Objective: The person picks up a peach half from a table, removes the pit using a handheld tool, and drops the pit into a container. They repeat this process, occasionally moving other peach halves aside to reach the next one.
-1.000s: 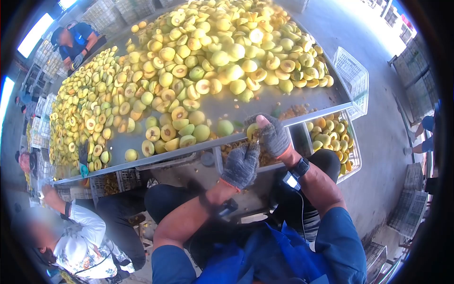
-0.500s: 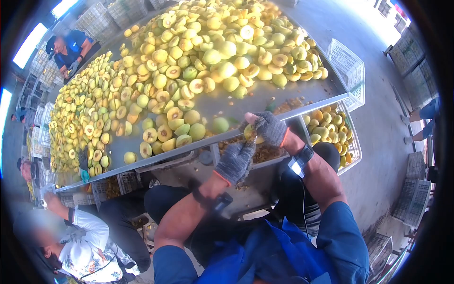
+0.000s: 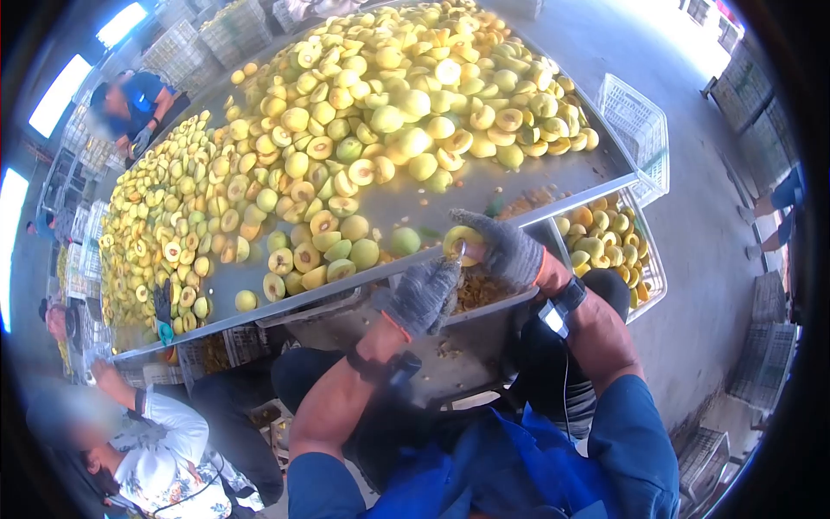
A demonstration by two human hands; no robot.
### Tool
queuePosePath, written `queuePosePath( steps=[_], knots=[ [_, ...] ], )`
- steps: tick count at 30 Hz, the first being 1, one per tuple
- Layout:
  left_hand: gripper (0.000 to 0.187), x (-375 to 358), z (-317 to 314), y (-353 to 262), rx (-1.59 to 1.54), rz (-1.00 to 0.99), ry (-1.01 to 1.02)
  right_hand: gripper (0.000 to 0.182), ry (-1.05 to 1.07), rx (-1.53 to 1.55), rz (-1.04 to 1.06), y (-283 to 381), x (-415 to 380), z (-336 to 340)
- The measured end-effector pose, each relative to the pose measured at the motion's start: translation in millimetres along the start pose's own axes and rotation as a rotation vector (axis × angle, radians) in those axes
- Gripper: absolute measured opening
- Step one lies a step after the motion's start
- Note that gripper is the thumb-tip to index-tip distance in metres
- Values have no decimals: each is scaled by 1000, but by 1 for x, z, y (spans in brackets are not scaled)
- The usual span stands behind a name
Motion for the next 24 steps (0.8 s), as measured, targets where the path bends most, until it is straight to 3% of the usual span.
queuePosePath(
  steps=[3,6,9,12,15,17,20,22,24],
  knots=[
    [29,-1,-6,7,39,-48,-14,59,-24,31,52,-13,0,-1],
    [35,3,-10,17,192,-109,-28,57,-237,-57,-22,16,-9,-14],
    [36,-1,-9,7,239,-33,39,56,-272,-138,-36,18,-8,-15],
    [27,-4,-8,3,156,-30,70,56,19,89,46,-13,4,-2],
    [22,-1,-10,7,-81,-23,82,55,76,40,88,-6,0,8],
    [23,2,-4,18,-120,-118,152,54,62,27,38,-3,-1,7],
    [23,-5,3,18,-577,121,211,53,63,11,-20,11,-6,8],
    [17,-7,2,7,-401,79,173,53,79,30,-35,14,-7,9],
    [12,-7,3,7,-474,116,172,54,102,79,-36,10,-7,7]
  ],
)
Point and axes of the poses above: each hand's wrist, its own x-axis towards the middle knuckle, its own z-axis out of the back of the hand, y = z × x, the point moved 2 cm from there along x, towards the middle knuckle, and after that the axes turned 13 degrees about -z, right-handed, at the moved point
